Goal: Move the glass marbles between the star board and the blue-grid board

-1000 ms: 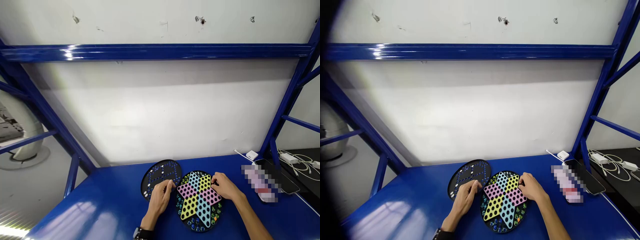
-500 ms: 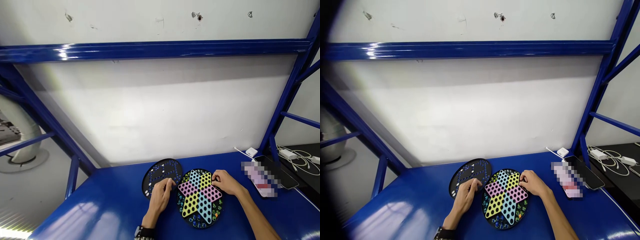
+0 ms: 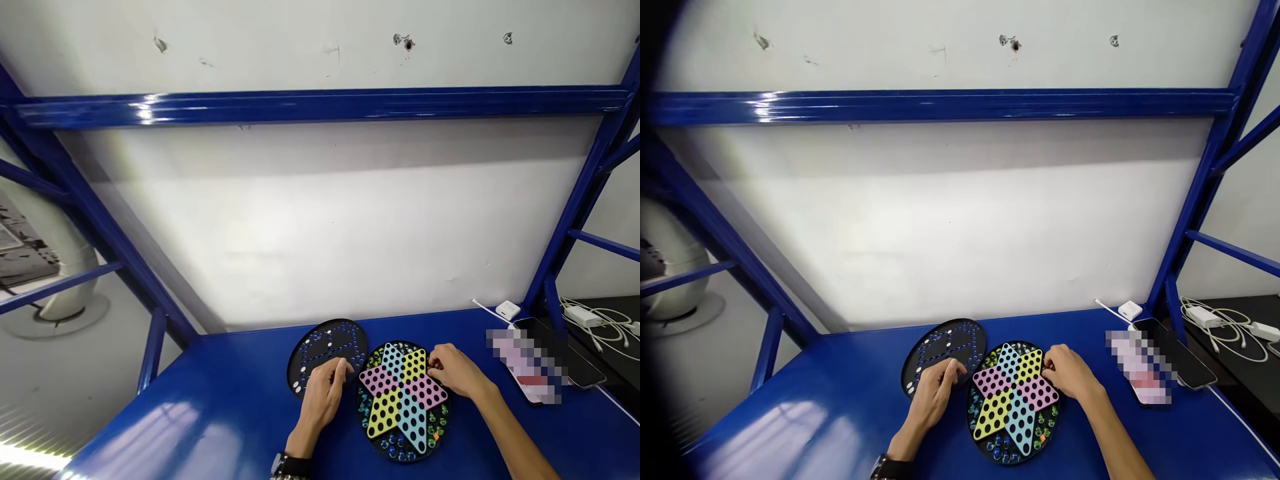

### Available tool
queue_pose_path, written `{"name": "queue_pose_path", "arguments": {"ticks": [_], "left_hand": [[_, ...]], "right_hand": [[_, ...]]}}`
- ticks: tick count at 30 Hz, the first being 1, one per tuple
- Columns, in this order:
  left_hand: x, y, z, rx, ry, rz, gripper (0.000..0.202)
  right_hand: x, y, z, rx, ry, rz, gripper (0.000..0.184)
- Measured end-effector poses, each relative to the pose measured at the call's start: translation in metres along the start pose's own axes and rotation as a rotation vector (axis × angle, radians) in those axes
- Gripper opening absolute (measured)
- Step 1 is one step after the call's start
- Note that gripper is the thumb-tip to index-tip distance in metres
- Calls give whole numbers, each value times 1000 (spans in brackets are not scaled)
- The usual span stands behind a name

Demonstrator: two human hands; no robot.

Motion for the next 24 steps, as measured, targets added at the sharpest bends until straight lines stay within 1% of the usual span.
{"name": "queue_pose_path", "arguments": {"ticks": [2,4,5,7,9,11,13,15,17,19,21,24], "left_hand": [[0,-1,0,2,8,-10,65],[0,-2,-1,-1,9,-19,64],[0,-2,-3,-3,11,-18,64],[-1,-3,-6,-5,13,-9,64],[-1,-3,-8,-9,15,4,64],[-2,-2,-9,-14,13,8,64],[-2,-2,-8,-16,11,9,65],[-1,-1,-8,-17,15,11,65],[-2,1,-11,-20,27,9,63],[-4,5,-18,-24,60,8,60],[-8,12,-31,-27,120,14,55],[-20,25,-56,-31,250,18,41]], "right_hand": [[-1,-2,2,-17,-7,-18,15],[-2,-4,2,21,-29,-50,22],[-2,-6,1,72,-39,-75,26],[-3,-11,-3,243,-48,-151,30],[-5,-17,-11,499,-8,-265,30],[-6,-21,-18,838,46,-392,32],[-7,-21,-24,1209,96,-492,36],[-6,-17,-26,1529,147,-554,33],[-4,-10,-29,1733,237,-594,24],[-2,-3,-28,1827,322,-613,14],[0,3,-22,1863,368,-612,13],[6,11,1,1886,365,-596,14]]}}
Point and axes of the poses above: each hand's wrist, its own x-axis towards the middle knuckle, its own y-axis out of the palm, z = x × y, the point moved 6 cm from there along x, towards the middle knuckle, and after that the axes turned 11 degrees about -y, right-handed, at the moved point
